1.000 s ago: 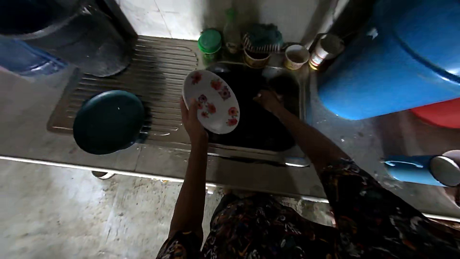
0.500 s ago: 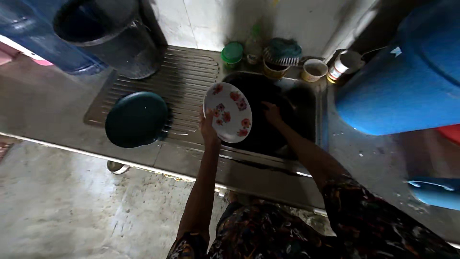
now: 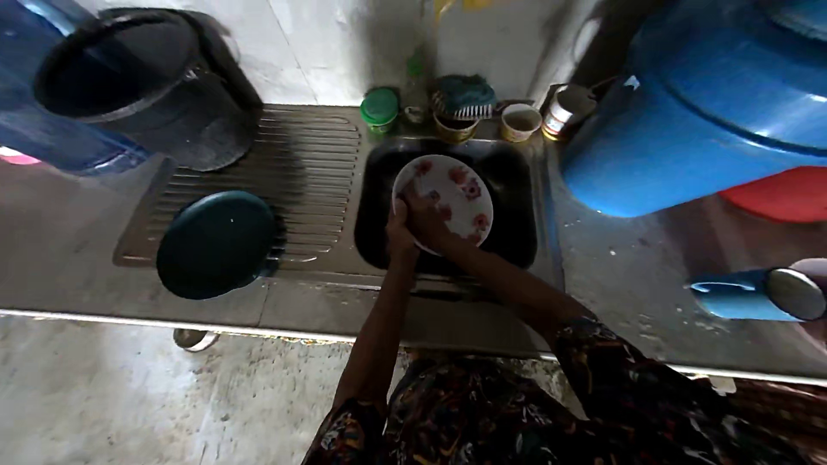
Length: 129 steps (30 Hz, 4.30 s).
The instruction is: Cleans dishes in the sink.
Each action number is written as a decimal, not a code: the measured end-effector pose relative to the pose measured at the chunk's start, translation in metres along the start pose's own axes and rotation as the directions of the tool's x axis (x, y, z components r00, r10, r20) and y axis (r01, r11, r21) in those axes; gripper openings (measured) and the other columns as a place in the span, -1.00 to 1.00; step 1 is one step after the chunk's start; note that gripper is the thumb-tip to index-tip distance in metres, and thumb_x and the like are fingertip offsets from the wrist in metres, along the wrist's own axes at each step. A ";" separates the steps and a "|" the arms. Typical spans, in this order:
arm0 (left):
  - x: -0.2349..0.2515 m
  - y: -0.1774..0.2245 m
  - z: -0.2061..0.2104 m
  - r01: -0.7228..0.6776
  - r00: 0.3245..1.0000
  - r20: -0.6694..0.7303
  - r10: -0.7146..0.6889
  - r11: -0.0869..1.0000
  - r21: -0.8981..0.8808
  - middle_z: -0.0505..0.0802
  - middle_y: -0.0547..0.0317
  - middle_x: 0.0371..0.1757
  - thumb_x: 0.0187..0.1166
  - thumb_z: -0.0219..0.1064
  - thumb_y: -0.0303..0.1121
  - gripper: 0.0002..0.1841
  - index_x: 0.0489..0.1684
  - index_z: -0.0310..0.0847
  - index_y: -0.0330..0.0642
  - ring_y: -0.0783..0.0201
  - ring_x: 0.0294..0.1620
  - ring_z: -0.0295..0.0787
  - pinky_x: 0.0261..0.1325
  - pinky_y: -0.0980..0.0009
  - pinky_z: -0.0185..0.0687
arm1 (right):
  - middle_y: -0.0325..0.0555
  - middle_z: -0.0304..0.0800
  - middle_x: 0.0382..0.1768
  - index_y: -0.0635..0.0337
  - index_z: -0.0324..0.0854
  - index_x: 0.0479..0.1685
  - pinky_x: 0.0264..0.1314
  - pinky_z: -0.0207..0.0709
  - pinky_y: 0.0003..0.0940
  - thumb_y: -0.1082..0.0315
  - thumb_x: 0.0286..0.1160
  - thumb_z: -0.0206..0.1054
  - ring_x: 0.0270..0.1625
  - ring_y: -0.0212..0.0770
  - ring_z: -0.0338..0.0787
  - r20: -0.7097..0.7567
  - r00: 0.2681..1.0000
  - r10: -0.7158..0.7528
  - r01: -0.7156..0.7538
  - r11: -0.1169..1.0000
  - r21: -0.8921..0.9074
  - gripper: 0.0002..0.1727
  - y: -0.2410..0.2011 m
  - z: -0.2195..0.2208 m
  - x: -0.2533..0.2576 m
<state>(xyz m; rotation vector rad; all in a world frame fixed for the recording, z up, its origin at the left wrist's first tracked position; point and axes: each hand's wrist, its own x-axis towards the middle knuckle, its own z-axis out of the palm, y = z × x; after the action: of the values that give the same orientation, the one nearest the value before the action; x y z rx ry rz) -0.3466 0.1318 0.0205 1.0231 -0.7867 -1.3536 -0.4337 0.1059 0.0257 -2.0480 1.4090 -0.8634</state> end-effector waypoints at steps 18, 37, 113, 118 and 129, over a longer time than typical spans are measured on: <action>-0.001 0.032 -0.044 0.093 0.996 -0.008 -0.092 0.992 0.087 0.74 0.22 0.39 0.89 -0.19 0.07 -0.47 0.68 0.36 0.12 0.35 0.26 0.73 0.26 0.21 0.73 | 0.11 0.30 0.77 0.29 0.32 0.73 0.78 0.24 0.06 0.46 0.77 0.12 0.79 0.08 0.34 0.565 0.784 -0.255 0.331 0.943 -0.033 -0.46 0.025 -0.012 -0.033; 0.022 0.098 -0.028 -0.140 0.967 0.232 0.105 0.980 0.140 0.71 0.10 0.47 0.90 -0.07 -0.20 -0.50 0.76 0.25 -0.18 0.35 0.36 0.71 0.44 0.27 0.67 | 0.27 0.70 0.40 0.48 0.73 0.09 0.72 0.28 0.14 0.68 0.53 0.21 0.54 0.29 0.60 0.332 0.778 -0.534 0.603 0.782 -0.157 -0.74 0.064 -0.093 0.034; 0.055 0.103 -0.008 -0.189 0.958 0.259 0.123 0.950 0.250 0.72 0.00 0.45 0.51 0.14 -0.58 -0.42 0.62 0.43 -0.29 0.29 0.28 0.75 0.29 0.27 0.72 | 0.41 0.08 0.80 0.46 0.18 0.76 0.86 0.00 0.19 0.45 0.23 0.57 0.85 0.36 0.07 0.301 0.931 -0.206 0.241 0.967 -0.085 -0.03 0.022 0.003 -0.039; 0.056 0.087 -0.008 -0.155 0.979 0.172 0.105 0.936 0.315 0.72 -0.03 0.45 0.51 0.14 -0.57 -0.43 0.61 0.47 -0.25 0.23 0.27 0.75 0.27 0.21 0.72 | 0.41 0.11 0.79 0.50 0.07 0.79 0.82 0.18 -0.08 0.55 0.27 0.49 0.82 0.15 0.23 0.158 0.975 -0.158 0.090 0.924 0.371 -0.02 -0.039 0.010 -0.034; 0.062 0.144 -0.024 0.160 0.915 0.225 -0.336 0.811 0.562 0.78 0.13 0.12 0.52 0.17 -0.50 -0.47 0.56 0.46 -0.09 0.41 -0.14 0.74 -0.14 0.42 0.72 | -0.06 0.26 0.81 0.25 0.30 0.76 0.92 -0.06 -0.08 0.63 0.75 -0.04 0.88 0.04 0.14 0.582 0.592 -0.557 0.805 0.372 -0.462 -0.42 0.067 -0.097 0.048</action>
<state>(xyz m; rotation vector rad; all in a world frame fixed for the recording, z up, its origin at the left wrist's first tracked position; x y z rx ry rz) -0.2623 0.0641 0.1370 1.4036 -1.3644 -1.5919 -0.5344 0.0328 0.0536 -3.3256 0.6145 -0.1553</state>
